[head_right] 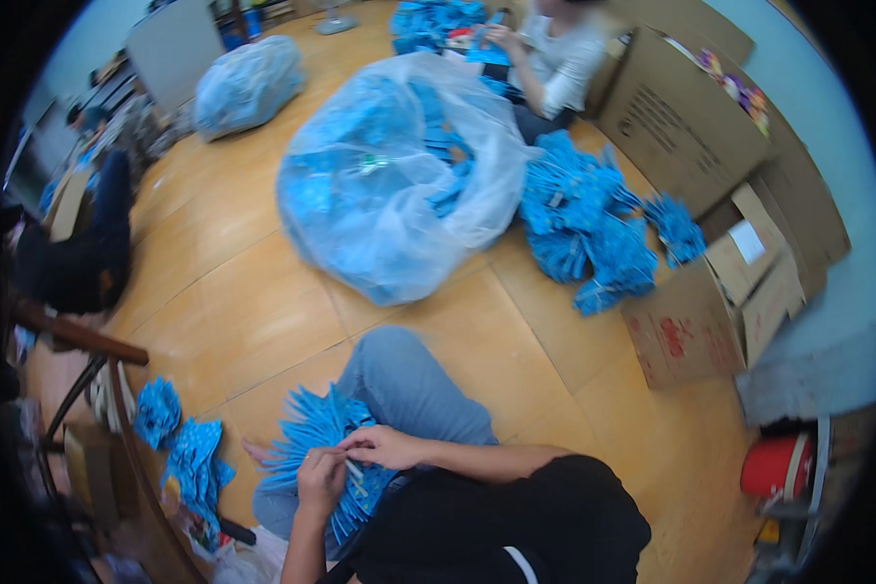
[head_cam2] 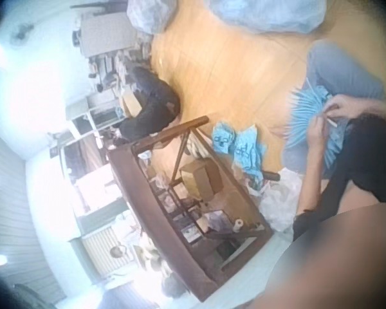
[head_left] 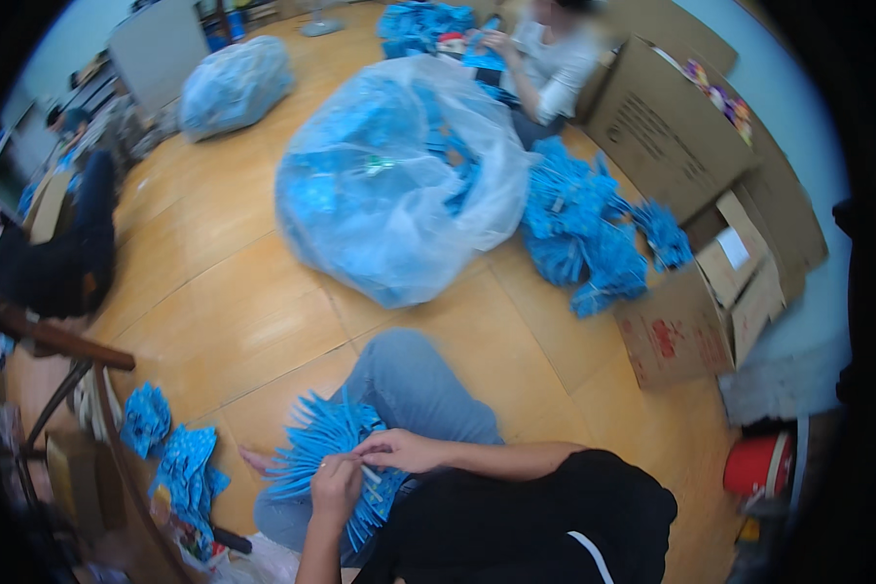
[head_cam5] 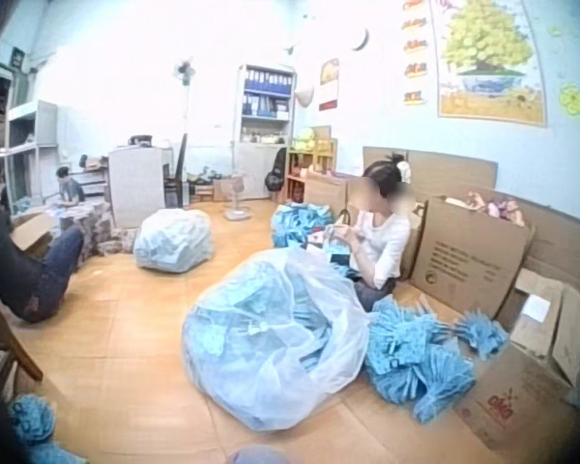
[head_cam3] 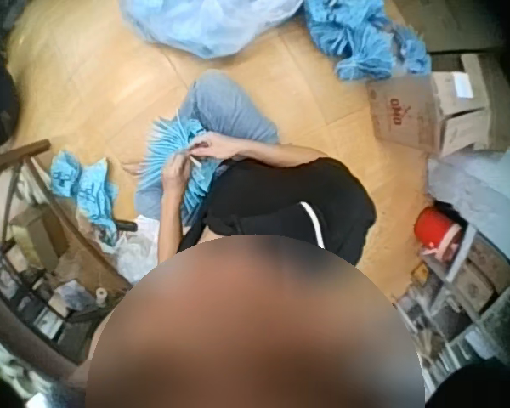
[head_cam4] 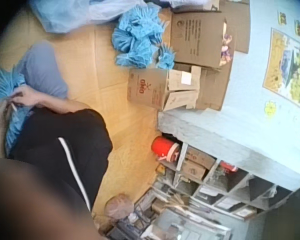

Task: The person folds blue patterned fabric harnesses, stacks them, and ties bundles with a white string. The person also places tied bundles into a large plastic bag and continues folding more harnesses.

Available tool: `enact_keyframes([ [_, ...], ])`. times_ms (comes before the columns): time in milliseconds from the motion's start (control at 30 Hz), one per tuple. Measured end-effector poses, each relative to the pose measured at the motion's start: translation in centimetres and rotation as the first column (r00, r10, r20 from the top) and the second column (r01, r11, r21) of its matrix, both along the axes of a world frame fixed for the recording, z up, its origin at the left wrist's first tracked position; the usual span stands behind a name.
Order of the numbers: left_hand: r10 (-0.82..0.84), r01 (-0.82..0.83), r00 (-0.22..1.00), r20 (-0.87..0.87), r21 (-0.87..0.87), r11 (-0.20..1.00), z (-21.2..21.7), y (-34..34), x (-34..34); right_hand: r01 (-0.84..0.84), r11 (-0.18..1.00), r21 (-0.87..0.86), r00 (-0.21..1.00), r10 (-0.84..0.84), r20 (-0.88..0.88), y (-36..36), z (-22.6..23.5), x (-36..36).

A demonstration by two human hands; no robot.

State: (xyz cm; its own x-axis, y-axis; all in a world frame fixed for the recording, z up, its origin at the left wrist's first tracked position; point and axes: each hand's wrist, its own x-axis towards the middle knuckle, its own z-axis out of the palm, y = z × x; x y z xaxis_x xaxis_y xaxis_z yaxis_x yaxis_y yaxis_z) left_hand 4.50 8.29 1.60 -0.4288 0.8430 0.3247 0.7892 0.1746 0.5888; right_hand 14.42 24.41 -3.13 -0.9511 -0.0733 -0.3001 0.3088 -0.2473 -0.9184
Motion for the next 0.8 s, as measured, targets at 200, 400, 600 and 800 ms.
enact_keyframes([
  [200, 0.153, -0.139, 0.969, 0.196, -0.088, 0.986, 0.1, -0.4, 0.4, 0.111, 0.974, 0.196, 0.984, -0.079, -0.159, -0.2, 0.3, 0.1],
  [400, 0.147, -0.125, 0.957, 0.249, -0.103, 0.987, 0.6, -1.3, 0.1, 0.172, 0.942, 0.29, 0.982, -0.141, -0.124, -0.9, -0.2, 0.9],
  [600, 0.22, -0.205, 0.941, 0.259, -0.082, 0.975, 0.8, -3.5, 1.1, 0.155, 0.975, 0.161, 0.956, -0.189, 0.225, -2.0, -1.8, 0.5],
  [800, 0.405, -0.444, 0.762, 0.505, -0.047, 0.895, 1.1, -5.2, 1.2, 0.201, 0.968, 0.149, 0.93, -0.236, 0.282, -0.6, -1.8, 0.7],
])
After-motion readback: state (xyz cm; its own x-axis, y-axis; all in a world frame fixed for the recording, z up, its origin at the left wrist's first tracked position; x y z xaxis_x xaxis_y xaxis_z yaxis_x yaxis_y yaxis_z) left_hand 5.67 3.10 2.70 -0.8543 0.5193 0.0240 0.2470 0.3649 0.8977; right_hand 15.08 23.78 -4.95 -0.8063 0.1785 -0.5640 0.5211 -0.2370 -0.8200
